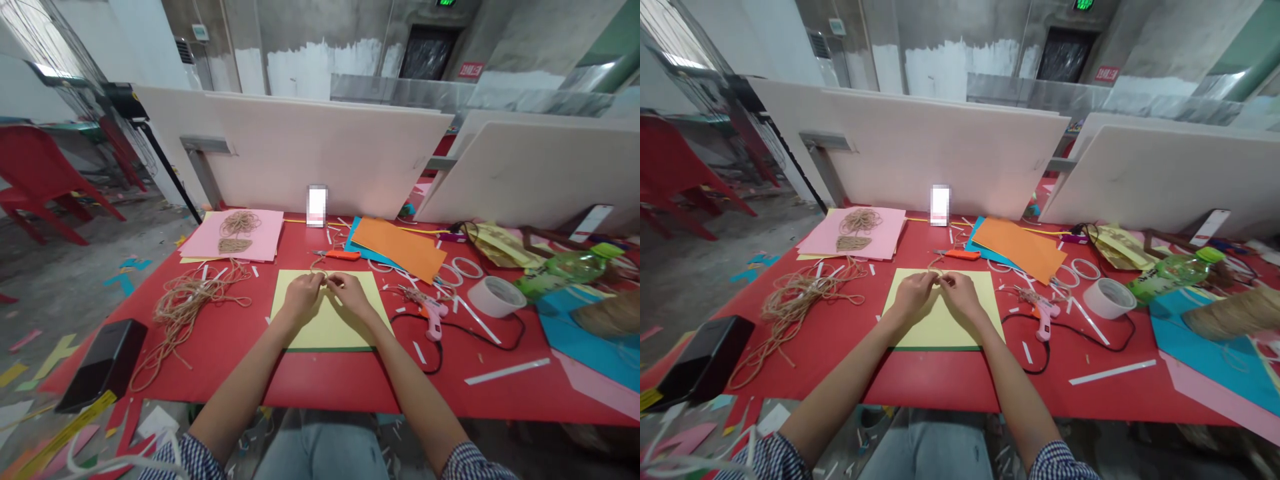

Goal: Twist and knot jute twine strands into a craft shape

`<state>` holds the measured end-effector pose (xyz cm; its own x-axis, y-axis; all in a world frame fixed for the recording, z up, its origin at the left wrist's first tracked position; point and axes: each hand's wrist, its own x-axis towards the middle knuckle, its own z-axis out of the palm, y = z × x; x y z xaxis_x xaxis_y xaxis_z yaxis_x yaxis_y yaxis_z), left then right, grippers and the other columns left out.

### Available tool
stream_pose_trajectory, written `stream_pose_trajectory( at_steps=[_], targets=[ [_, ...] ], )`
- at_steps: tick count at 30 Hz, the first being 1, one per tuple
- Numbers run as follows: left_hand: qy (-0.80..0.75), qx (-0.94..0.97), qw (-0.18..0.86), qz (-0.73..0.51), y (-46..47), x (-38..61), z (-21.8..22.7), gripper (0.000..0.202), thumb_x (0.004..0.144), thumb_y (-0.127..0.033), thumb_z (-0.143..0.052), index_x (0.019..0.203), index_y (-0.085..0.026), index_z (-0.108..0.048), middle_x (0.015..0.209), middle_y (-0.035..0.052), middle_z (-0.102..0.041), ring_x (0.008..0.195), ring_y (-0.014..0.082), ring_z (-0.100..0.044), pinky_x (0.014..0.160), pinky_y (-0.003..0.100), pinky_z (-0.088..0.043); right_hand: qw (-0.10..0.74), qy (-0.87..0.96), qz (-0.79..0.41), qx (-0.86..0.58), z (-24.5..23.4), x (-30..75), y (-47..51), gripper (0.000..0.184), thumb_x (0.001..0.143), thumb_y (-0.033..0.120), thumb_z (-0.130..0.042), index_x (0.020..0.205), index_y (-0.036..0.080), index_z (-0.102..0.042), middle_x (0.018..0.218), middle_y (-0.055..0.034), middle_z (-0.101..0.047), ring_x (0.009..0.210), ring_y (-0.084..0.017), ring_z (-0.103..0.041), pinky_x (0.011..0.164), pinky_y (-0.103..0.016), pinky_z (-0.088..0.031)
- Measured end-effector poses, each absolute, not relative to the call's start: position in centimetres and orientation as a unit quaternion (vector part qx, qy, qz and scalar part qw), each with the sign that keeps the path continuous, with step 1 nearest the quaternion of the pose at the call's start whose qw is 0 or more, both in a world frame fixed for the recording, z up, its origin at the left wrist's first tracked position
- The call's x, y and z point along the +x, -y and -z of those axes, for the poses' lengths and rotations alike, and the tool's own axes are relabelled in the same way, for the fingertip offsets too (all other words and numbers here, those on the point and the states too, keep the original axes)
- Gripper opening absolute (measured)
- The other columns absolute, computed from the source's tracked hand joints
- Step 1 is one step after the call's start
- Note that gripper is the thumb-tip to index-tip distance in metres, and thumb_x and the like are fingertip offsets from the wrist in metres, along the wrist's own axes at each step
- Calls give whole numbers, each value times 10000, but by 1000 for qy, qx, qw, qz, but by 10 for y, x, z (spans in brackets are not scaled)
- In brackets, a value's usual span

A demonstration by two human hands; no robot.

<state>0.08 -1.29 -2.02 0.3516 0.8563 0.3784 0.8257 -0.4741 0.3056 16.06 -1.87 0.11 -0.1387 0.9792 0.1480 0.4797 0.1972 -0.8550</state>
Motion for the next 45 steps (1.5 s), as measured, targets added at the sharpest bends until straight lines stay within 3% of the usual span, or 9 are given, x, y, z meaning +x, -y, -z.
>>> stream_pose_trajectory(
  at_steps=[7,13,19,26,31,41,45],
  targets=[
    [-463,827,-49,-316,11,-3,28,192,920,-158,-477,943,-200,-663,790,62,-689,717,190,-628,650,259,-439,411,635,-420,-501,6,160,15,216,842,376,-596,778,181,-664,781,-43,-690,693,-158,-617,667,-268,-473],
    [-459,822,-91,-325,9,-6,27,239,944,-158,-486,1016,-219,-705,792,55,-704,698,172,-631,622,242,-428,451,621,-417,-487,13,158,11,218,825,389,-632,934,208,-686,918,-55,-681,714,-154,-609,657,-281,-499],
    [-459,809,-41,-364,12,-4,28,255,940,-151,-499,1054,-239,-710,830,37,-737,749,161,-671,659,227,-449,463,653,-372,-470,13,156,12,187,856,311,-608,929,210,-747,934,-76,-705,830,-179,-646,738,-296,-510],
    [-479,783,3,-396,13,1,28,206,947,-184,-508,956,-213,-712,864,55,-755,746,160,-687,676,233,-465,466,636,-371,-490,15,154,13,144,838,268,-626,839,198,-752,900,-83,-742,834,-194,-669,754,-305,-514],
    [-451,790,17,-415,15,1,28,215,939,-168,-521,1051,-218,-698,889,48,-768,760,158,-701,685,233,-481,487,608,-358,-514,16,149,16,132,812,277,-634,856,192,-725,917,-77,-736,787,-188,-653,715,-299,-514],
    [-441,784,4,-438,16,4,30,169,913,-157,-567,1009,-218,-692,846,32,-774,718,150,-704,644,226,-474,466,580,-455,-488,10,160,13,170,774,365,-687,826,205,-709,851,-56,-714,763,-178,-624,731,-305,-487],
    [-453,778,-3,-435,12,4,33,141,915,-183,-577,976,-214,-700,814,31,-771,695,154,-699,632,232,-467,466,533,-535,-461,8,157,19,251,786,421,-696,901,201,-732,898,-63,-716,779,-175,-618,697,-291,-476]
  ],
)
